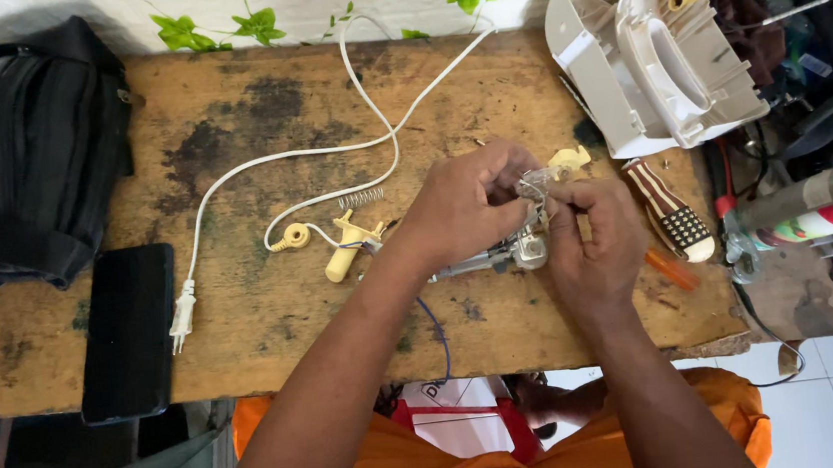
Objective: The person works on a small disassembled electrical device on a wooden workbench, using a screwdriver to adjust internal components and wires. They repeatedly manipulate the device and its parts, occasionally picking up and setting down the tool.
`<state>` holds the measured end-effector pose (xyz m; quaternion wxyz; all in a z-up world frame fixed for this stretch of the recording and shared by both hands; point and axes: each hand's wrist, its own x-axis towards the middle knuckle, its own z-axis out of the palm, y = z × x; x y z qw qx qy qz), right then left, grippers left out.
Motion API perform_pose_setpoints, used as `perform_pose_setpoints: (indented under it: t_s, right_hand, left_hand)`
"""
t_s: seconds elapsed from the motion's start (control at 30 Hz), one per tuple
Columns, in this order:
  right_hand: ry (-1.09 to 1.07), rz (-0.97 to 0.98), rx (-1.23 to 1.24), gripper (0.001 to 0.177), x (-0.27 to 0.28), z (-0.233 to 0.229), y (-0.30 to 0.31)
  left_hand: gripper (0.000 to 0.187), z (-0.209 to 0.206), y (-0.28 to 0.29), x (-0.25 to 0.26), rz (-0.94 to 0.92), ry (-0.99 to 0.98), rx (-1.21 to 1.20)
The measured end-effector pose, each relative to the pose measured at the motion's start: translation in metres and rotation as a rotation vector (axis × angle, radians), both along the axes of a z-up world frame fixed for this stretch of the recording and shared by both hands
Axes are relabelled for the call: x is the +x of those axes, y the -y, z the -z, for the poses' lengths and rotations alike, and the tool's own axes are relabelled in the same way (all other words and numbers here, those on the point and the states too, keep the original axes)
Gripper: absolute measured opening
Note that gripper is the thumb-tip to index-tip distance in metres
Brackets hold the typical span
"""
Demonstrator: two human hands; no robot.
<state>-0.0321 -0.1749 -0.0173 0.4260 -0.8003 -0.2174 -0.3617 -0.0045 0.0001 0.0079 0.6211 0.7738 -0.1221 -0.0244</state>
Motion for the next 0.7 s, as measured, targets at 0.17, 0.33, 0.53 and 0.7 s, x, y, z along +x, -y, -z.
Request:
perform_pose_setpoints:
  t_s: [0.17,0.33,0.53,0.7]
  right_hand:
    - [0.002,-0.013,-0.017,0.008,0.0,0.001,0.001]
    - [0.004,0.008,-0.062,0.01,0.002,0.006,0.004]
    - [-0.045,-0.001,-0.071,0.007,-0.001,0.002,0.003]
    - [-0.08,-0.015,-0.005,0.009,0.001,0.006,0.006]
  left_hand:
    - [0.037,-0.002,-0.001,0.0,0.001,-0.005,0.002]
    - [0.035,-0.005,-0.001,-0.002,-0.001,0.003,0.034]
    - [0.035,0.001,-0.003,0.001,0.003,0.04,-0.004]
    - [0.037,0.005,-0.003,0.003,0.016,0.043,-0.025]
